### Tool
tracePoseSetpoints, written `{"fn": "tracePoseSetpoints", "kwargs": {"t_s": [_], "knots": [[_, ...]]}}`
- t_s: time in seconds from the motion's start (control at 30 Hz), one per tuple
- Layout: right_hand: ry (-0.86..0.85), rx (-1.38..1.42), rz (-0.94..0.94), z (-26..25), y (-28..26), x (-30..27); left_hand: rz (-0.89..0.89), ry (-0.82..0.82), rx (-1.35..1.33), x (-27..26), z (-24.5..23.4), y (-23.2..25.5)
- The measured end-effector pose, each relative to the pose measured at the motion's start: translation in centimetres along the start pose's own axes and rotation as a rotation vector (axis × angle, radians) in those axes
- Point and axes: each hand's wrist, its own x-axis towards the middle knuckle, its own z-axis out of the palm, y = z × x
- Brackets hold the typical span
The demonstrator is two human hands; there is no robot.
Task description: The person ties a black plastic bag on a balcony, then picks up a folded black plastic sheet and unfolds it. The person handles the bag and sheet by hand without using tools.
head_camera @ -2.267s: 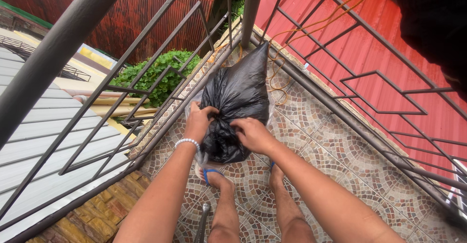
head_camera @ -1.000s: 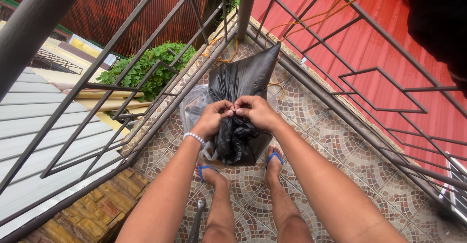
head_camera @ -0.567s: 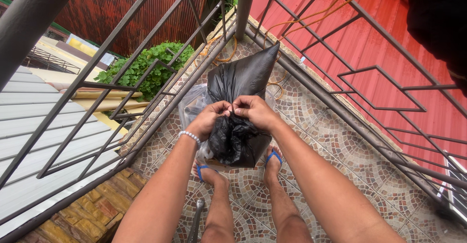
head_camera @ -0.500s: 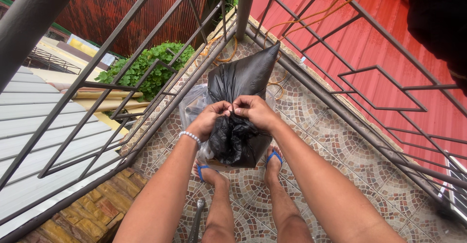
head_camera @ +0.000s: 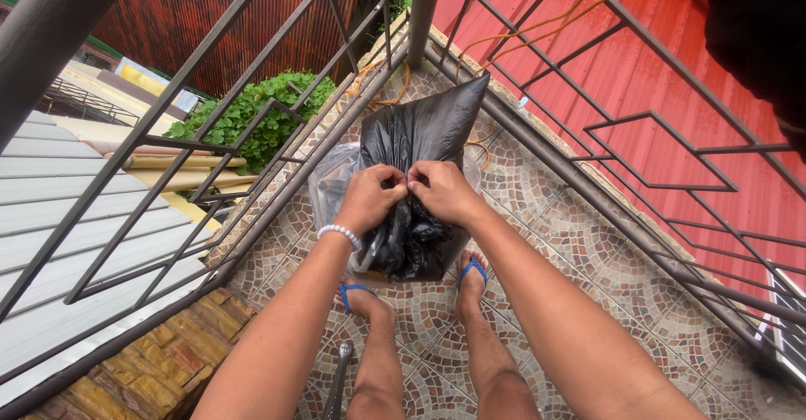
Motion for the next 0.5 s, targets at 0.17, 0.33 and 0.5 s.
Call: {"fn": "tracePoseSetpoints", "kwargs": {"t_s": [0.17,0.33,0.5], "knots": [[0.178,0.043,-0.077,1.9,0.0,-0.8,-0.306,-0.072,-0.011,0.4,0.3,-0.2],[0.224,0.094,-0.063,2.8,0.1,-1.3,-0.322,-0.003,-0.219,0.5,1.2,-2.3],[0.197,0.154,0.01,3.0,0.6,-1.2,-0.482,-0.018,-0.503,0.3,1.6,-3.6]]}}
